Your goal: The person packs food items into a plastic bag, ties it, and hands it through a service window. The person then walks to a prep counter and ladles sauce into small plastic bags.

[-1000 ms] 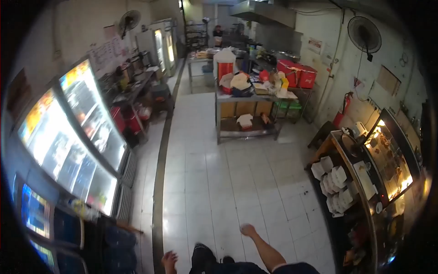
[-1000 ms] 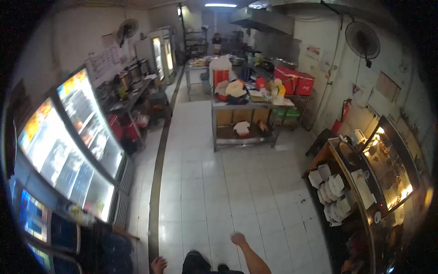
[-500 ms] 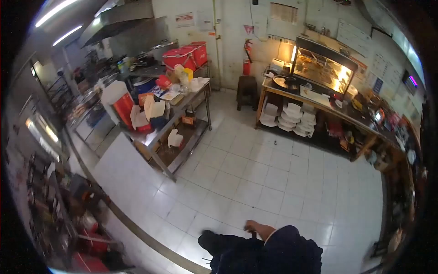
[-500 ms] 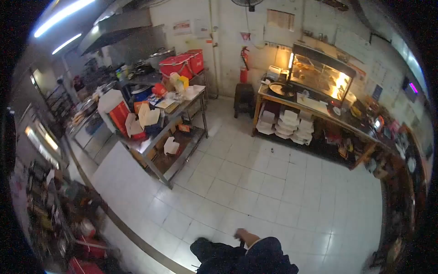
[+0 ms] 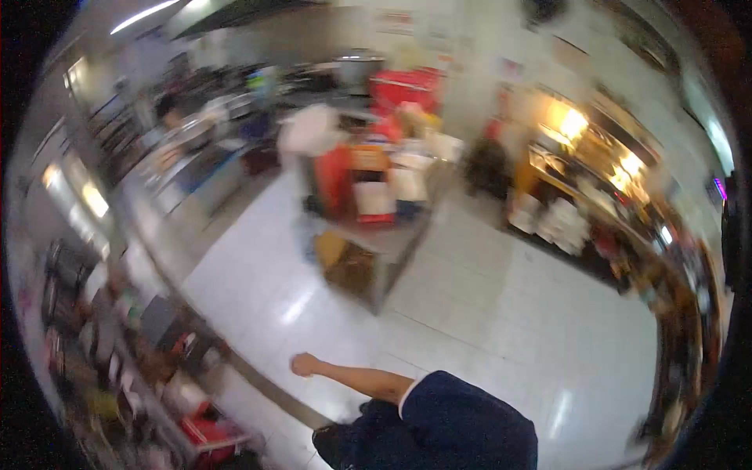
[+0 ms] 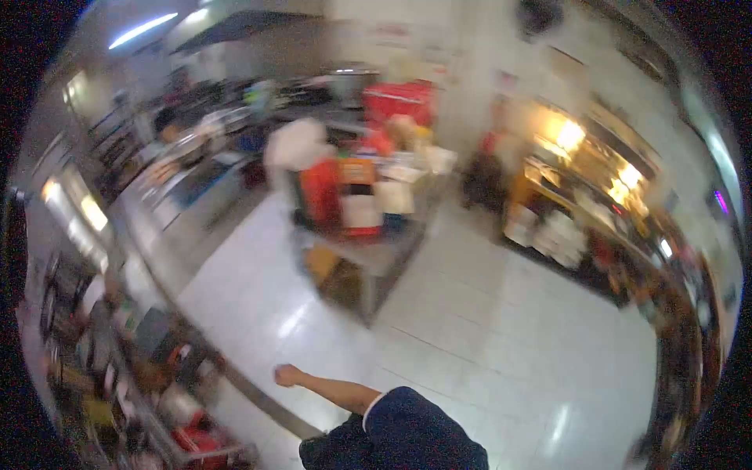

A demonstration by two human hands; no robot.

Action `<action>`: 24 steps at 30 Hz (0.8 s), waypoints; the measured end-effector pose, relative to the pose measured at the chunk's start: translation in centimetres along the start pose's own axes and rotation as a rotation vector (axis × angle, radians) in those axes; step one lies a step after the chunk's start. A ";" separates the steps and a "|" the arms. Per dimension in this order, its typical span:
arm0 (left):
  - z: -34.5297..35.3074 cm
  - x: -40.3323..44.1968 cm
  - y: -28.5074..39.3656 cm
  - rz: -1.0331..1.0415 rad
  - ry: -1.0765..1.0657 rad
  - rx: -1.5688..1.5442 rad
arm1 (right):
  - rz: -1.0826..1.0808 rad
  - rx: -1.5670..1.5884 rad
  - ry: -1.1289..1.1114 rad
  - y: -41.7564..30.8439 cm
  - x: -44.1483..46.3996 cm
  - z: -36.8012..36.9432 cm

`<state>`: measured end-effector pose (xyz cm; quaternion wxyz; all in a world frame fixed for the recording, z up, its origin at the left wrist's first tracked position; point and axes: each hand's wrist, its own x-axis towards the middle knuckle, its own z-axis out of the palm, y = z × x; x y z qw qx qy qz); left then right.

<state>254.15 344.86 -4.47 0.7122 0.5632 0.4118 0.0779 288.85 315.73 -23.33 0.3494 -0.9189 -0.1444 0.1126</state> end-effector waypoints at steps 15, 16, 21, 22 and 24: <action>1.6 35.9 20.6 0.120 0.471 -0.443 | -0.195 0.547 -0.902 -49.0 43.2 -0.8; 1.6 37.0 22.0 0.112 0.507 -0.466 | -0.156 0.519 -0.931 -49.7 46.3 0.1; 2.4 40.4 21.7 0.051 0.904 -0.399 | -0.469 0.308 -0.832 -53.7 64.6 10.5; 2.8 40.3 21.7 0.047 1.019 -0.473 | -0.517 0.349 -0.832 -57.2 66.7 12.1; 5.4 40.0 24.1 -0.048 1.251 -0.635 | -0.829 0.005 -0.578 -60.5 71.5 17.6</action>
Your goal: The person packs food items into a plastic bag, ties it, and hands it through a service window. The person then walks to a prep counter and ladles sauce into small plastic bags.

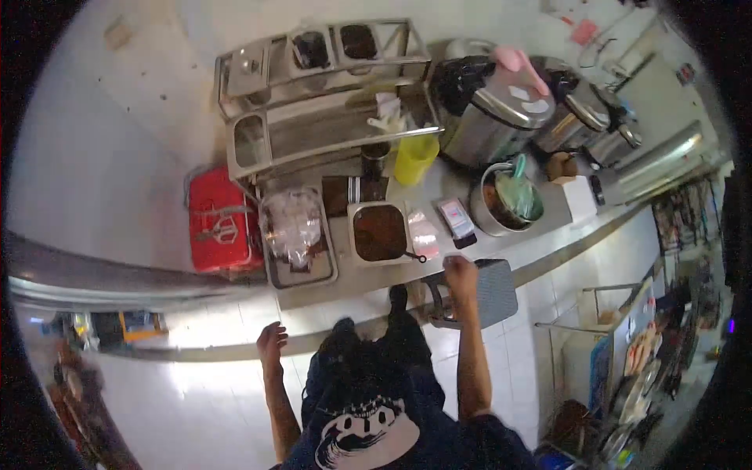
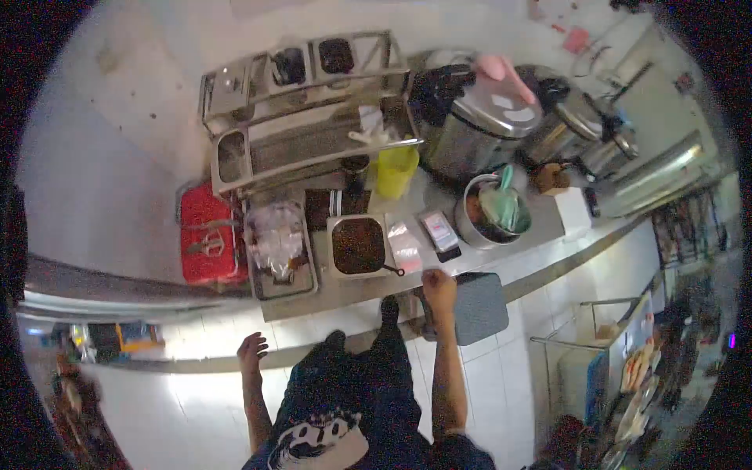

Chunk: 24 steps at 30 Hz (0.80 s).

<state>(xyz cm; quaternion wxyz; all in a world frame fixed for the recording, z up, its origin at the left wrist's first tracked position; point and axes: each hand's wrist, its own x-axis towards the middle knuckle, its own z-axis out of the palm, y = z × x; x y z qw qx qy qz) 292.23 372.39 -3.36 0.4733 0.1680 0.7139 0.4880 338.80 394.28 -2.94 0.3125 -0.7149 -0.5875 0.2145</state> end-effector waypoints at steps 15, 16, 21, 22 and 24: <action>17.2 -9.5 2.5 -0.055 0.328 -0.221 | -0.644 -0.132 -0.461 7.5 13.3 8.6; 17.6 -9.7 3.0 -0.032 0.295 -0.164 | -0.673 -0.078 -0.352 4.9 13.1 6.6; 20.7 -8.8 7.1 0.104 0.163 -0.053 | -0.382 0.121 -0.245 -2.0 15.5 -2.4; 22.0 -8.7 8.3 0.149 0.093 0.002 | -0.346 0.357 -0.346 -3.6 15.4 -3.3; 25.3 -7.3 10.0 0.275 -0.060 0.077 | -0.558 0.177 -0.396 -10.3 13.5 -5.4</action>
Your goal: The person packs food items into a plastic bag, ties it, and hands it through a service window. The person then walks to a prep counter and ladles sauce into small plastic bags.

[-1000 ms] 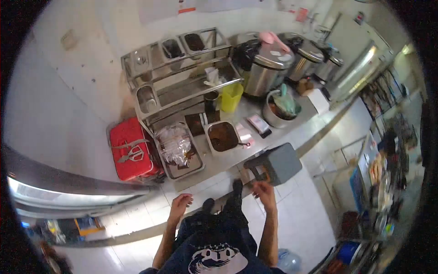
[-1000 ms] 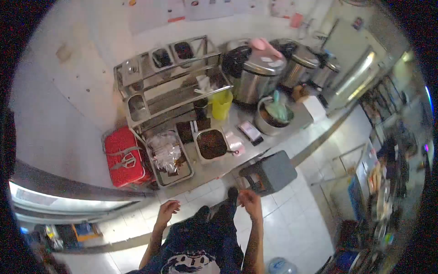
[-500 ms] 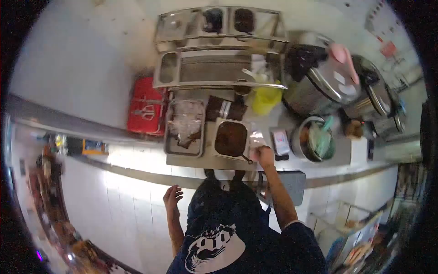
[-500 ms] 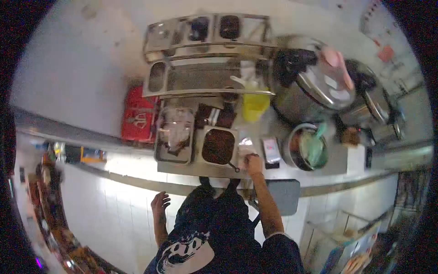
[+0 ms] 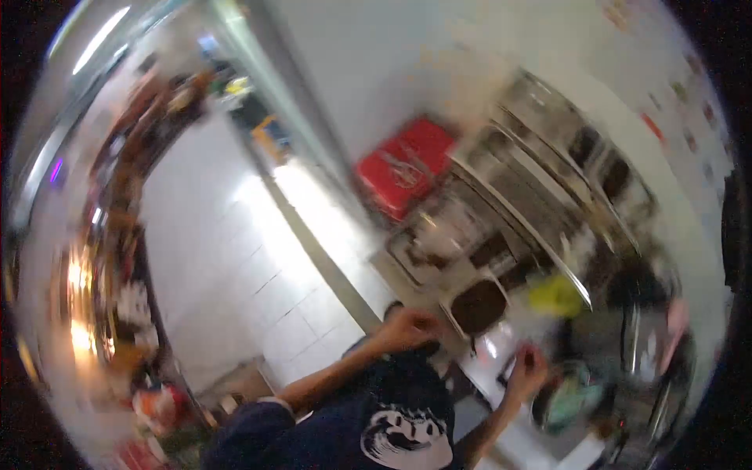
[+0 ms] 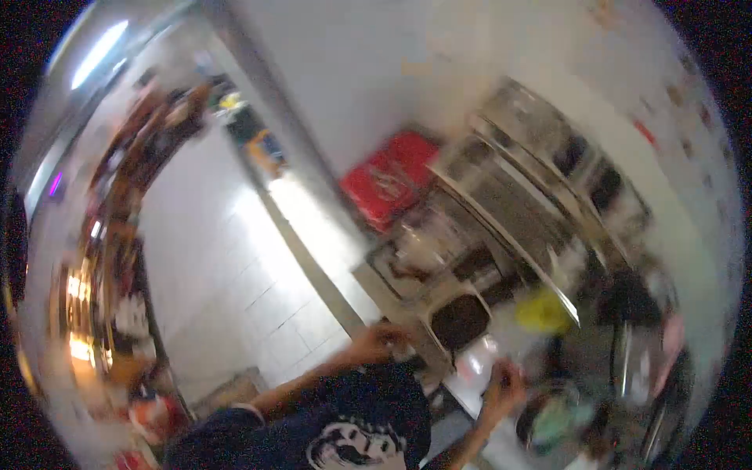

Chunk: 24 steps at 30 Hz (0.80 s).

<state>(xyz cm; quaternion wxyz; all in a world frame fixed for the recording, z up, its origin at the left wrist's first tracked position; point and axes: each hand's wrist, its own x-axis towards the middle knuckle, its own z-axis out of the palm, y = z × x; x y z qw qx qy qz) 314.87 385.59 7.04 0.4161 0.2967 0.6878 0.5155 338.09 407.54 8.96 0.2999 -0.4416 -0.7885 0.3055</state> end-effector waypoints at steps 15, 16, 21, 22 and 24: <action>-8.0 -3.7 -1.1 0.137 0.546 -0.016 | -0.537 0.300 -0.705 -20.3 -1.3 14.5; -8.2 -3.8 -2.1 0.135 0.587 -0.102 | -0.551 0.305 -0.719 -20.3 -1.3 15.5; -10.3 -5.5 -2.4 0.158 0.698 -0.209 | -1.096 0.188 -0.818 -16.1 1.0 22.4; -10.8 -5.5 -2.7 0.122 0.687 -0.118 | -1.090 0.183 -0.806 -16.7 0.7 22.2; -11.6 -5.3 -2.6 0.107 0.654 -0.019 | -0.905 0.205 -0.852 -20.0 -0.6 20.8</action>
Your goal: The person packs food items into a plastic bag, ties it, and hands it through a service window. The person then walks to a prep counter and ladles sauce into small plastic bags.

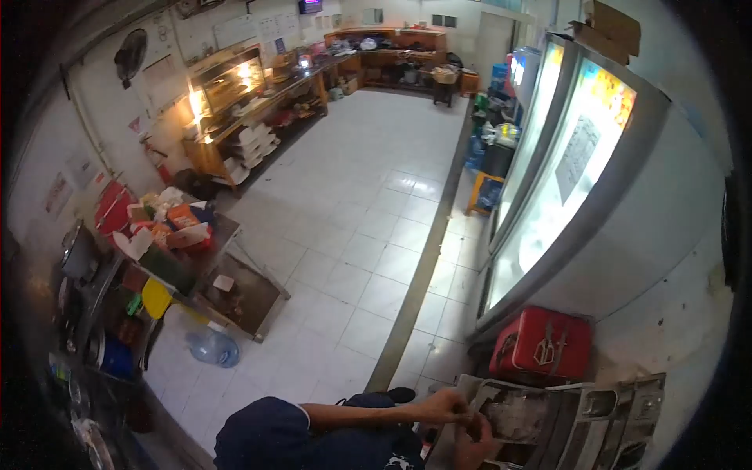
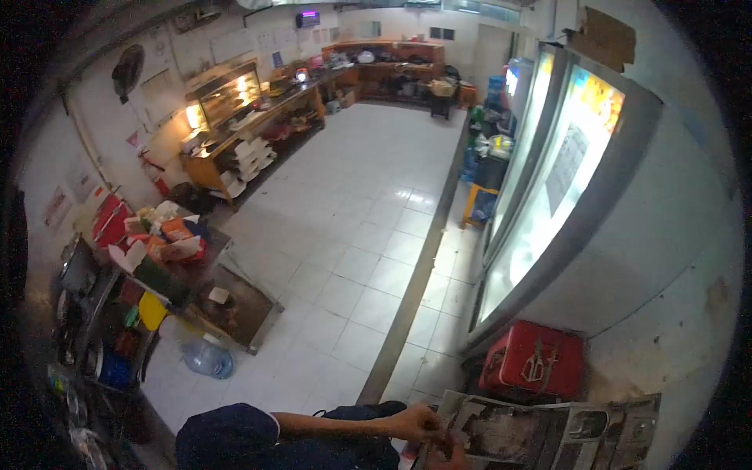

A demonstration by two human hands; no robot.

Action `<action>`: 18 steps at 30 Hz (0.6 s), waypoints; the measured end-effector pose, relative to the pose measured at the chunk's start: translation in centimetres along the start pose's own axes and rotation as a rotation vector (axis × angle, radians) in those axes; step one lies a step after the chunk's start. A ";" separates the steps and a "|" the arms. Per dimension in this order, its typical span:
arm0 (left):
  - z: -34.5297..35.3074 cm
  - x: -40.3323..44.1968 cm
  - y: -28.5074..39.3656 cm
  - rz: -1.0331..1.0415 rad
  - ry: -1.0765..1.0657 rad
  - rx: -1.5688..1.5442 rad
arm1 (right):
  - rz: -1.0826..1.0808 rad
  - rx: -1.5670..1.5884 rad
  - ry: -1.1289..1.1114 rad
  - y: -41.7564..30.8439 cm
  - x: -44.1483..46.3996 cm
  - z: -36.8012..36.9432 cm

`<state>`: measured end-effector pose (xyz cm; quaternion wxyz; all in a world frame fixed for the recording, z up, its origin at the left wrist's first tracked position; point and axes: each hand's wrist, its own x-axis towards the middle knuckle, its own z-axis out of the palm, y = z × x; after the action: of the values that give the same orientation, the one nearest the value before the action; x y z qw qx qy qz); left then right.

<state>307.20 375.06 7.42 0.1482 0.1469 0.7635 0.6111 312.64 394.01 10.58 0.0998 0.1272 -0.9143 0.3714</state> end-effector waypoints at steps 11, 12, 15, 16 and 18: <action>1.4 2.9 0.7 0.227 -0.144 -0.005 | 0.603 1.028 0.331 -0.5 -0.5 1.7; 1.5 3.1 1.1 0.229 -0.161 -0.005 | 0.607 0.584 0.366 -3.4 0.3 0.4; 2.7 3.8 1.6 0.080 -0.287 -0.106 | 0.410 1.030 0.386 5.5 -3.4 2.1; 3.5 4.2 0.3 0.107 -0.288 -0.041 | 0.412 1.028 0.398 4.8 -3.5 1.5; 5.2 4.9 -1.1 0.133 -0.286 0.027 | 0.320 0.261 0.479 1.5 -2.5 -0.6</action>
<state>304.80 381.40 5.09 0.2123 0.2848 0.7315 0.5820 314.61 395.82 9.34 0.2356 -0.0976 -0.8177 0.5161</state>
